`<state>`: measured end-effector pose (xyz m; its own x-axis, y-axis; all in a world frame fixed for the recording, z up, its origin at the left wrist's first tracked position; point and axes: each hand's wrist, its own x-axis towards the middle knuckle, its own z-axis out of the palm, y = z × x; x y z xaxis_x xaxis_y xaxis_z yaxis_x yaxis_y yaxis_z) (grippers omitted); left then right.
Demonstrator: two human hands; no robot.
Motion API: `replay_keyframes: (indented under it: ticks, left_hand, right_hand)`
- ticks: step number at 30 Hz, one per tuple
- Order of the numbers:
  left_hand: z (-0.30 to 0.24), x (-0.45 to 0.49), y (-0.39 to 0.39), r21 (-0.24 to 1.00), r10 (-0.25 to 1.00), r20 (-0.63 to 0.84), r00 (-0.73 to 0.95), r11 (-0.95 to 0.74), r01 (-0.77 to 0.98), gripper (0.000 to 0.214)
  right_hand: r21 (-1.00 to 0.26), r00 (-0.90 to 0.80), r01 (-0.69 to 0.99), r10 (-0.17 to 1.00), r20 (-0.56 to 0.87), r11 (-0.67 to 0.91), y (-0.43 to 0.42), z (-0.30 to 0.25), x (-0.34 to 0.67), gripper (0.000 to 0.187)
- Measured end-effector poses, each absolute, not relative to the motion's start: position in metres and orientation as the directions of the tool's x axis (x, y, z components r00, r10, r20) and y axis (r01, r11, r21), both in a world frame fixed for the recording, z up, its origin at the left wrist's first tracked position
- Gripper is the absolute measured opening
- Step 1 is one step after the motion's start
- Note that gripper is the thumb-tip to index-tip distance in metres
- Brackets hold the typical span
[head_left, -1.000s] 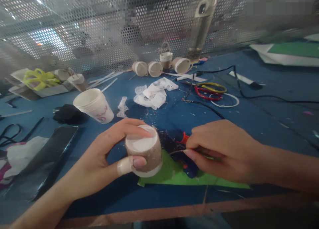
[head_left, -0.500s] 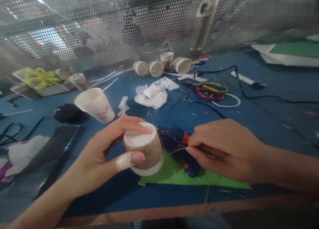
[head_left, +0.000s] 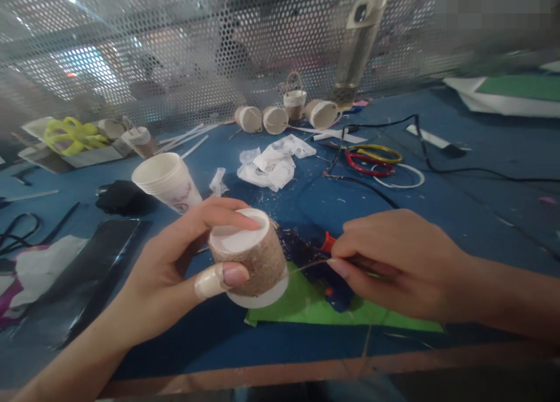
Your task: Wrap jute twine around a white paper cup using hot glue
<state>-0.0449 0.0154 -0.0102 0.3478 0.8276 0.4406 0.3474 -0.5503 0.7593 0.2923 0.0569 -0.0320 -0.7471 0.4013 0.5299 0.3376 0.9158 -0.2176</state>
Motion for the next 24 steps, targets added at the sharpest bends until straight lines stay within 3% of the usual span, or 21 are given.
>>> replay_keyframes:
  ticks: [7,24]
  left_hand:
    - [-0.007,-0.043,0.014,0.793,0.854,0.408,0.324,-0.507,0.338,0.032]
    - [-0.013,-0.048,0.012,0.784,0.851,0.408,0.33,-0.512,0.351,0.033]
  right_hand:
    - [-0.25,-0.713,0.346,0.427,0.557,0.904,0.056,-0.044,0.293,0.032]
    - [-0.19,-0.757,0.34,0.388,0.526,0.921,0.058,-0.032,0.293,0.03]
